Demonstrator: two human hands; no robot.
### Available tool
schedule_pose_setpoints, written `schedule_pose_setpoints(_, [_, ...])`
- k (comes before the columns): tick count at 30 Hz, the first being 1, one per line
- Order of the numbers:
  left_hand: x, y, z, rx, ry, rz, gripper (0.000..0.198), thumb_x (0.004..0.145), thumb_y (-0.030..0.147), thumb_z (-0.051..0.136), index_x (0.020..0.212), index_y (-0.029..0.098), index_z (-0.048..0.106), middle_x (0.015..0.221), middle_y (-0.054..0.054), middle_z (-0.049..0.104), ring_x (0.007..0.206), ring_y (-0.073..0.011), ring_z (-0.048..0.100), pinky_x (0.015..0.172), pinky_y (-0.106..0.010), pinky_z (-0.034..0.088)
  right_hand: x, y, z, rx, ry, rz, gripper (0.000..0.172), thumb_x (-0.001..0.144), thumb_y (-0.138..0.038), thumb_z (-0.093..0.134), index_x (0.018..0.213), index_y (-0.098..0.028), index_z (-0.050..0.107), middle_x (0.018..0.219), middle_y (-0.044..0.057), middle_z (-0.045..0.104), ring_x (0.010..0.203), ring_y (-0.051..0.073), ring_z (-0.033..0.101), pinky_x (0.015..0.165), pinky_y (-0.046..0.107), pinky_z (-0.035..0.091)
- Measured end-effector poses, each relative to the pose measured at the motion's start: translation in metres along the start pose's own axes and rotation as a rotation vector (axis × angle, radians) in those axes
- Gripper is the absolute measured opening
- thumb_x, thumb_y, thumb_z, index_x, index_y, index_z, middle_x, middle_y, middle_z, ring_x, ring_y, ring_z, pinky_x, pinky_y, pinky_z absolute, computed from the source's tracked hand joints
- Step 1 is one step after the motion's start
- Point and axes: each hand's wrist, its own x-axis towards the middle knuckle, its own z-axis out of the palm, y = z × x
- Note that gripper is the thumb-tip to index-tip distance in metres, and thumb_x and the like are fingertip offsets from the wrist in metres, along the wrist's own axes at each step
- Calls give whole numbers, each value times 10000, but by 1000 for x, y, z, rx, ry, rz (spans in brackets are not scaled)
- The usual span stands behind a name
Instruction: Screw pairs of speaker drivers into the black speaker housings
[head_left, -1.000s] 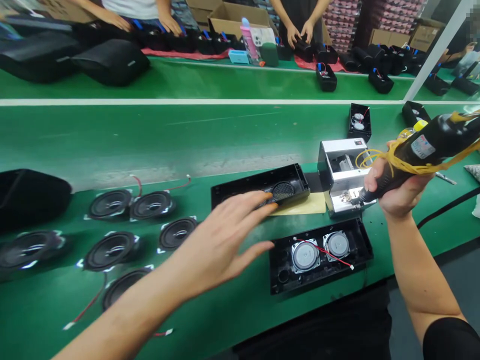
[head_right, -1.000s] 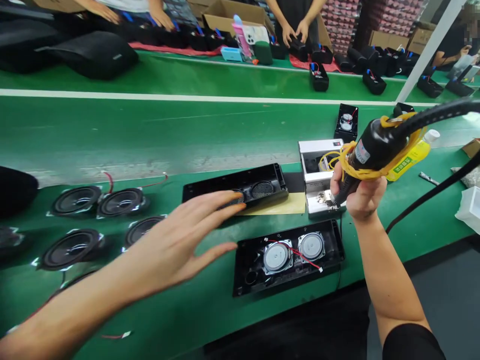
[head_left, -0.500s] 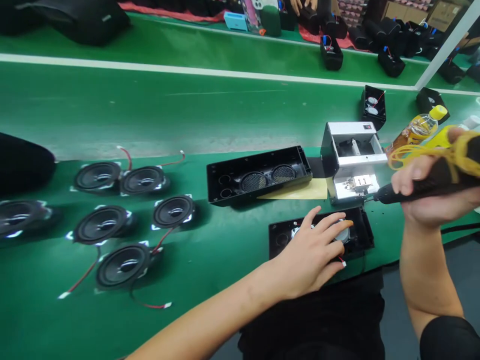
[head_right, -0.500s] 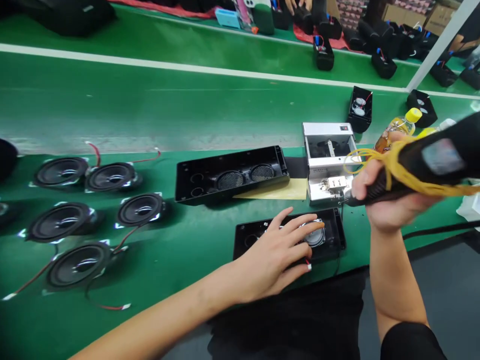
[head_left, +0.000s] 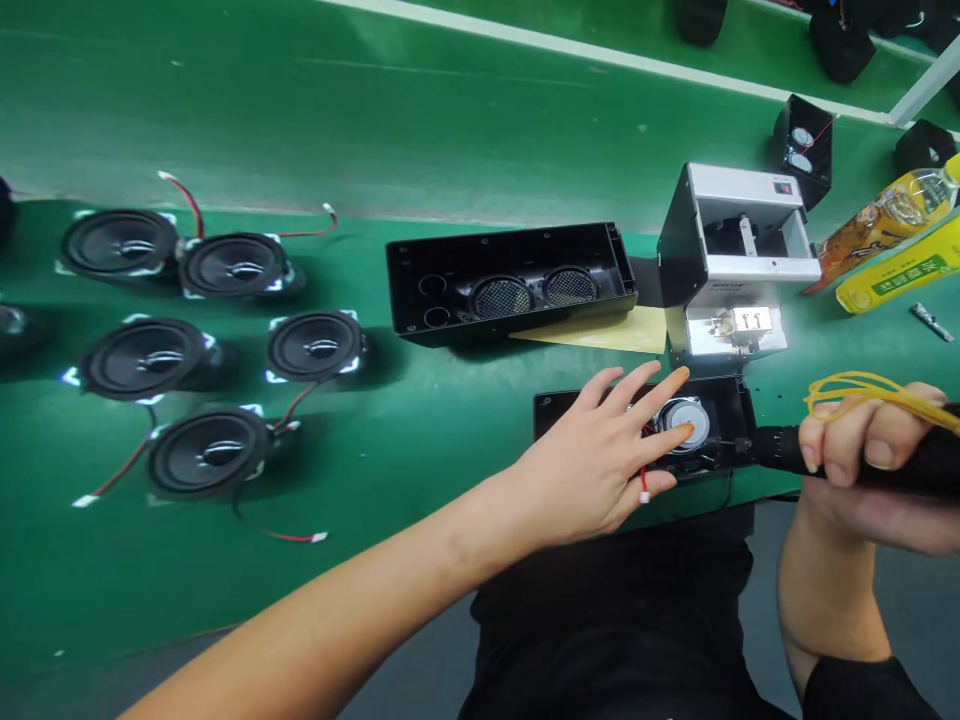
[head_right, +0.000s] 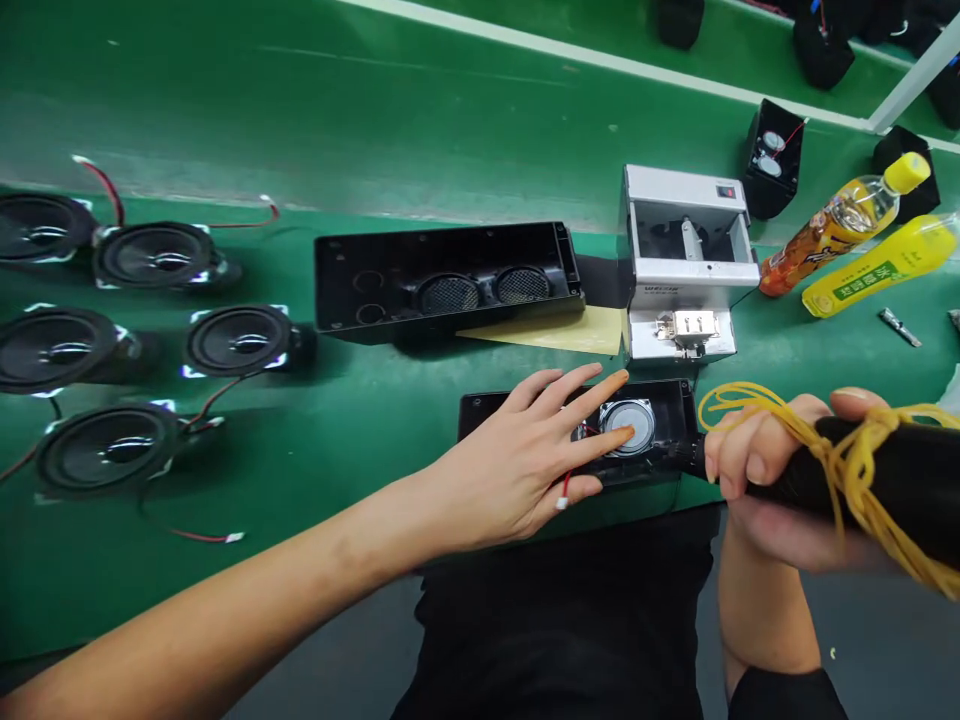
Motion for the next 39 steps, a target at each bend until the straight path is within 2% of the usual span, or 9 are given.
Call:
schedule_pose_setpoints(4, [1,0,-1,-21,-22,-26,594,962,566,726,1471,273,643,1739,-175,366,1542,-467,394,1181,-624,394,5,13,11,68,-28,-153,545,857,-815,573,1145,-357,637,595,-83,343,383,141,337,386,304,404])
schedule_pose_setpoints(9, [1,0,0,13,-23,-26,621,907,521,798,1462,290,640,1731,-163,382,1514,-443,424,1155,-588,406,10,14,9,95,-91,-200,619,879,-852,543,1202,-344,687,605,-80,363,377,107,276,387,259,359])
schedule_pose_setpoints(11, [1,0,0,16,-15,-21,594,918,504,785,1455,291,644,1727,-160,388,1504,-435,434,1148,-579,408,10,18,5,102,-89,-205,652,877,-871,527,1150,-305,701,618,-70,396,383,105,293,394,261,365])
schedule_pose_setpoints(15, [2,0,0,5,-10,-22,583,913,488,791,1442,282,658,1717,-160,403,1487,-437,447,1145,-575,408,9,26,-1,72,-104,-226,687,860,-898,538,871,-218,642,623,-50,419,397,89,316,411,261,382])
schedule_pose_setpoints(21, [2,1,-2,15,-32,-23,598,915,486,790,1457,278,646,1722,-173,392,1490,-437,444,1138,-584,412,12,21,13,127,-113,-220,611,891,-799,618,1223,-291,680,611,-78,445,379,105,308,392,252,371])
schedule_pose_setpoints(29, [3,1,-3,28,-39,-20,587,933,497,768,1465,288,636,1724,-163,389,1473,-414,449,1136,-563,408,13,28,18,63,-70,-225,633,851,-867,606,1145,-309,659,591,-95,329,366,83,221,380,224,299])
schedule_pose_setpoints(32, [3,3,-3,45,-49,-8,583,954,504,733,1478,271,630,1729,-180,374,1447,-432,462,1104,-572,419,9,27,19,99,-119,-243,590,863,-844,626,1115,-313,677,575,-92,342,359,87,237,372,225,314])
schedule_pose_setpoints(36, [6,5,-4,60,-62,-7,575,960,486,708,1480,252,634,1721,-190,383,1416,-445,479,1070,-571,428,5,18,21,123,-205,-175,291,955,-586,672,1078,-332,743,593,-55,479,383,131,397,402,280,452])
schedule_pose_setpoints(39, [7,5,-3,66,-68,-7,565,966,486,687,1475,246,640,1719,-195,387,1407,-441,482,1071,-579,419,3,14,23,138,-280,-153,230,944,-530,691,1054,-352,786,575,-50,511,378,139,432,400,282,471])
